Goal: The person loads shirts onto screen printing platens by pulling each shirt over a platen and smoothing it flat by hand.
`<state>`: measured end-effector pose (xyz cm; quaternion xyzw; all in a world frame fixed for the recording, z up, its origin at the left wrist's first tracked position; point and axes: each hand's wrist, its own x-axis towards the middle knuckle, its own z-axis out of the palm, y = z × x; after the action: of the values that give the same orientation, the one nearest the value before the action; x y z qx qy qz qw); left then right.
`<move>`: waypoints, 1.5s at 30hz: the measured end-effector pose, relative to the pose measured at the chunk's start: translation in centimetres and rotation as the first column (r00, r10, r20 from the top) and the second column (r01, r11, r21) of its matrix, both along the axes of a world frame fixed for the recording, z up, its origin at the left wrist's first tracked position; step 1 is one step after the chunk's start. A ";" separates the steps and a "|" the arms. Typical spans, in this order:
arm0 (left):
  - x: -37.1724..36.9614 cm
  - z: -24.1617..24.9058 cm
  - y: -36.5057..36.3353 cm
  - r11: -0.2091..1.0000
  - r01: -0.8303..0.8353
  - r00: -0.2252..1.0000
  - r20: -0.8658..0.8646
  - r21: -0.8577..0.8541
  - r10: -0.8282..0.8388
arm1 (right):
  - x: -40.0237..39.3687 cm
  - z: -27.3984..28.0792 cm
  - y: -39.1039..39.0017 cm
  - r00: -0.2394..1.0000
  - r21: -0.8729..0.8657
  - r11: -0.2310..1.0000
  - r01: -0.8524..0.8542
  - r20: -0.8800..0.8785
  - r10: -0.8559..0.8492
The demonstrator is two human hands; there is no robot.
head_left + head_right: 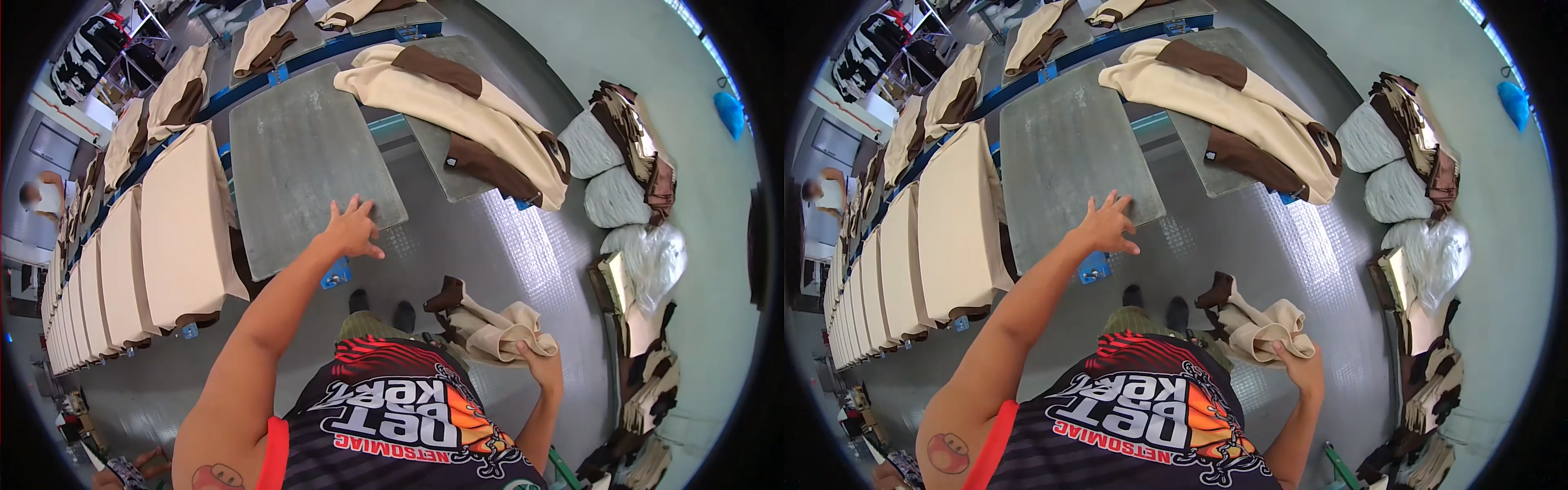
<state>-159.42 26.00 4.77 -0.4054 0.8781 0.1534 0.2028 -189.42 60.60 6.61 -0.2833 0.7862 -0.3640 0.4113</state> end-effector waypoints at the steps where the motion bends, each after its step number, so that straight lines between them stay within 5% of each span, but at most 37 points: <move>1: 0.1 0.2 -0.2 0.999 0.006 1.000 0.005 0.040 -0.007 | 0.0 -0.1 -0.1 1.000 -0.009 1.000 -0.012 -0.001 0.012; 2: 0.2 -0.5 -0.1 0.999 0.003 1.000 0.008 0.039 -0.003 | 0.1 -0.1 -0.3 1.000 -0.010 1.000 -0.016 0.001 0.016; 4: 0.2 -3.1 -0.4 0.971 -0.132 0.936 -0.348 -0.199 0.056 | 0.3 0.1 -0.6 0.999 -0.012 1.000 -0.028 -0.016 0.028; 7: -0.4 -5.5 -0.3 0.964 -0.101 0.907 -0.420 -0.245 -0.012 | 0.2 -0.3 -0.6 0.999 -0.018 0.999 -0.048 -0.018 0.047; 10: -0.8 -6.7 -0.3 0.939 -0.201 0.893 -0.446 -0.281 0.057 | 0.3 -0.4 -0.3 0.999 -0.025 0.999 -0.039 -0.027 0.038; 20: -2.4 -6.6 0.3 0.866 -0.071 0.968 -0.242 -0.495 -0.059 | 0.5 -1.3 0.9 0.999 -0.025 0.998 -0.050 -0.017 0.050; 26: -3.1 -7.9 -0.3 0.843 -0.129 0.974 -0.228 -0.523 0.007 | 0.7 -1.1 1.5 1.000 -0.048 0.999 -0.020 -0.007 0.020; 28: -2.2 -7.2 -0.6 0.876 -0.352 0.894 -0.397 -0.331 0.209 | 0.7 -1.0 2.0 0.999 -0.031 0.999 0.007 -0.033 -0.008; 34: -0.1 -5.1 2.5 0.965 -0.260 0.803 -0.550 0.019 0.227 | 0.6 -1.4 2.4 0.999 -0.030 0.999 0.028 -0.038 -0.029; 37: -0.2 -4.2 4.5 0.975 -0.112 0.874 -0.448 0.191 0.188 | 0.3 -1.3 1.9 0.997 -0.006 1.000 -0.004 -0.080 0.003; 44: 1.3 -3.7 4.2 0.967 -0.188 0.936 -0.267 0.175 0.230 | 0.3 -0.2 0.4 0.998 -0.051 0.998 -0.035 -0.051 0.033; 45: 1.9 -4.1 4.2 0.981 -0.132 0.862 -0.472 0.145 0.186 | 0.4 0.0 0.2 0.998 -0.049 0.998 -0.038 -0.055 0.035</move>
<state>-157.48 30.20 0.70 -0.4138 0.8548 0.3128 -0.0145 -189.02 60.85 6.63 -0.3177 0.7824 -0.3680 0.3891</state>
